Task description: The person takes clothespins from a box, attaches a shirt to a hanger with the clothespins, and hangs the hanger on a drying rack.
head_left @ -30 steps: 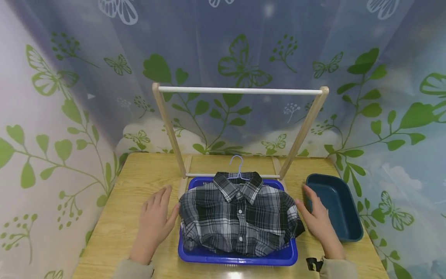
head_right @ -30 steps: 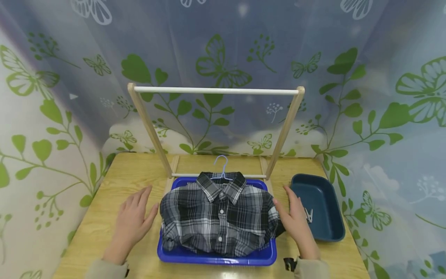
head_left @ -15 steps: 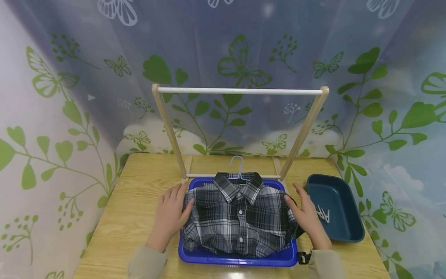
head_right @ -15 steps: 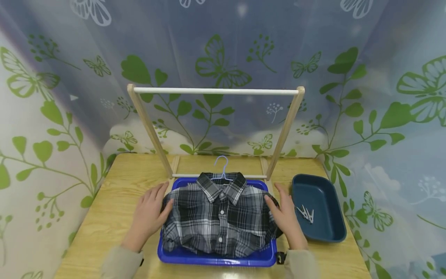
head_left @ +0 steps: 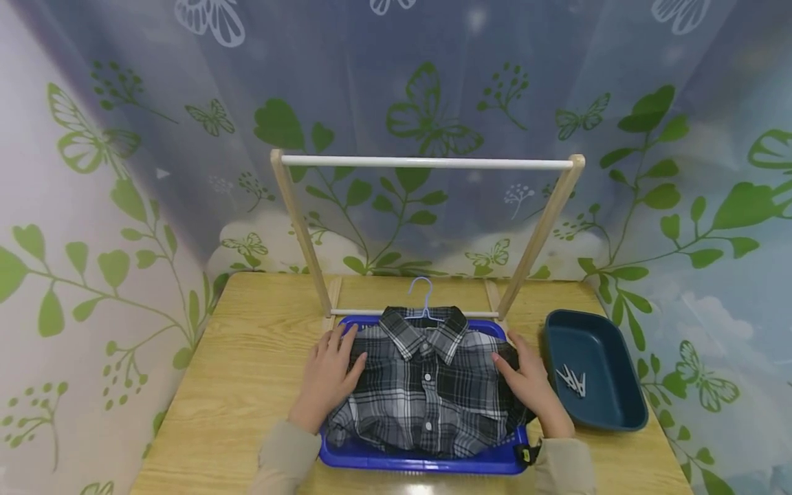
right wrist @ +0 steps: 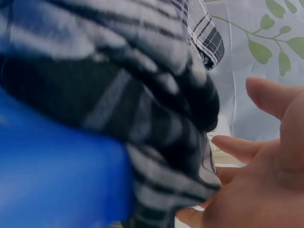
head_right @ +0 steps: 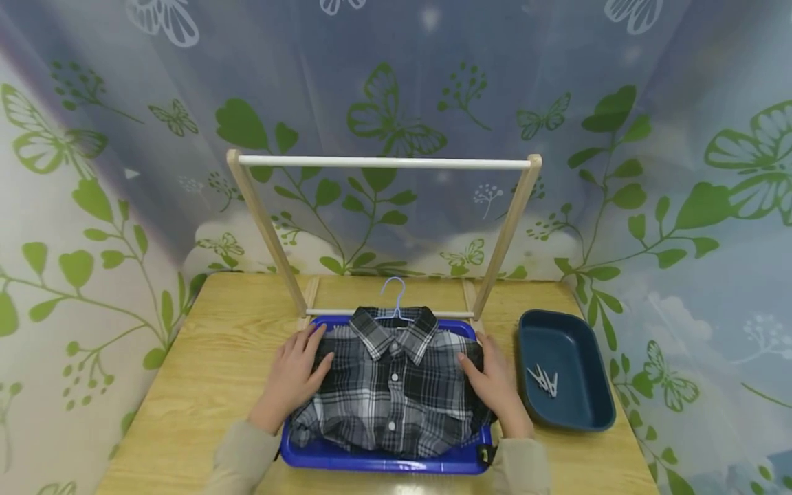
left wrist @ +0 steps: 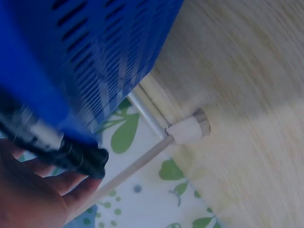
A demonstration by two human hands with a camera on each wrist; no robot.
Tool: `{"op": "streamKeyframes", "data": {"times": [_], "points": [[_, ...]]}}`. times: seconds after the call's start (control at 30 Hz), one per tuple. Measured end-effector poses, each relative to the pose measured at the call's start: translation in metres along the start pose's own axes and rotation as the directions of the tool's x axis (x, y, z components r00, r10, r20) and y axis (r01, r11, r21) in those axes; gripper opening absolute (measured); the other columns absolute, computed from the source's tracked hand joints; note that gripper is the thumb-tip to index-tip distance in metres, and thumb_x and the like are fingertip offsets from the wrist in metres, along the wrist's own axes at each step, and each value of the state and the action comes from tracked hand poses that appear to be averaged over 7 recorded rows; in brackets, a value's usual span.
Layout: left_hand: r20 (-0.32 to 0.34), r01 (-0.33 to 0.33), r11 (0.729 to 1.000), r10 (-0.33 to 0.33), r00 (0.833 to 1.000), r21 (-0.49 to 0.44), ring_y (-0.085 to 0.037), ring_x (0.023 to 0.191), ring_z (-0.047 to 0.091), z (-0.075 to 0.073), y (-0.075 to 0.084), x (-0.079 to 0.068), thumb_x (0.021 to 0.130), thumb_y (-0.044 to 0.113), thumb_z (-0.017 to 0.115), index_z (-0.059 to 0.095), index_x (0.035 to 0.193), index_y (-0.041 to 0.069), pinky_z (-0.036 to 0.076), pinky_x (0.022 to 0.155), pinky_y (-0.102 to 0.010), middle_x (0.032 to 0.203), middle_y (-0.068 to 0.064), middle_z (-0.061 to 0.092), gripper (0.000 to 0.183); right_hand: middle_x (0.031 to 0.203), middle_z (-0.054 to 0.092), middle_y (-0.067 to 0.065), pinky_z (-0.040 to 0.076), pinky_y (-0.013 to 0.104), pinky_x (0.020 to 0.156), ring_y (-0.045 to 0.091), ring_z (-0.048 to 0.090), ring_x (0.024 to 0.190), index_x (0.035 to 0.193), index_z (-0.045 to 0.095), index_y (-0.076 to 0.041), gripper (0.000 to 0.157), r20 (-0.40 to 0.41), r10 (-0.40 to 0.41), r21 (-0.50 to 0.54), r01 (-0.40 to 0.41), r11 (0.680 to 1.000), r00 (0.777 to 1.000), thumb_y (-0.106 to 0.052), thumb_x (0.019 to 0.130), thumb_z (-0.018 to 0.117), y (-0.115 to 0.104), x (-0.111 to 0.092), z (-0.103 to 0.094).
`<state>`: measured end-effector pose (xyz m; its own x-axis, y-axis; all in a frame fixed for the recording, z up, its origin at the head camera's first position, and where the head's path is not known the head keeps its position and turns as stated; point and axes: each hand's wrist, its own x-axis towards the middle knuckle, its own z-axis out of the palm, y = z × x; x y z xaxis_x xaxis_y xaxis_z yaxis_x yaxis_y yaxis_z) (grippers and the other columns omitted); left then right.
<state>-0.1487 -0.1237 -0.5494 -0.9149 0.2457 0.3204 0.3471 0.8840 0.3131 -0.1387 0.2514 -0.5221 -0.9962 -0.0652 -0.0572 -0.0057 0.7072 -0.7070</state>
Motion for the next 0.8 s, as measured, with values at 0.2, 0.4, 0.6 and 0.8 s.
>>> {"op": "streamKeyframes", "data": {"times": [0.2,0.4,0.6,0.8], "points": [[0.027,0.021,1.000,-0.020,0.999,-0.022,-0.048,0.130,0.042,0.011,0.001,0.000,0.102,0.036,0.054,0.043,0.147,0.006,0.035,0.103,-0.062,0.144,-0.026,0.044,0.056,0.148,0.030,0.039,0.023,0.065,0.110,0.055,0.028,0.137,0.146,0.029,0.014,0.066,-0.031,-0.014,-0.015,0.014,1.000,0.999,-0.027,0.101,0.055,0.001,0.001,0.011],[0.002,0.027,0.999,-0.027,1.000,-0.038,-0.049,0.129,0.042,0.015,0.000,-0.003,0.100,0.036,0.057,0.045,0.146,0.006,0.035,0.102,-0.063,0.142,-0.025,0.047,0.056,0.149,0.029,0.038,0.020,0.065,0.111,0.055,0.025,0.138,0.147,0.029,0.012,0.067,-0.022,0.016,0.004,-0.016,1.000,1.000,-0.028,0.101,0.055,-0.001,0.000,0.015],[0.021,0.043,0.998,-0.042,0.999,-0.050,-0.047,0.127,0.043,0.013,0.001,-0.005,0.100,0.035,0.057,0.045,0.146,0.006,0.036,0.100,-0.062,0.140,-0.023,0.049,0.055,0.151,0.026,0.036,0.017,0.064,0.113,0.053,0.020,0.141,0.149,0.026,0.010,0.067,0.010,0.070,0.043,-0.070,0.997,0.997,-0.029,0.102,0.053,-0.003,0.000,0.014],[0.007,0.054,0.997,-0.054,0.999,-0.061,-0.046,0.118,0.042,0.013,0.002,-0.003,0.099,0.034,0.060,0.048,0.144,0.006,0.038,0.091,-0.060,0.133,-0.023,0.052,0.054,0.148,0.032,0.037,0.021,0.063,0.112,0.053,0.026,0.139,0.146,0.032,0.012,0.062,-0.016,0.050,0.078,-0.049,0.996,0.999,-0.025,0.102,0.054,-0.007,-0.002,0.010]]}}
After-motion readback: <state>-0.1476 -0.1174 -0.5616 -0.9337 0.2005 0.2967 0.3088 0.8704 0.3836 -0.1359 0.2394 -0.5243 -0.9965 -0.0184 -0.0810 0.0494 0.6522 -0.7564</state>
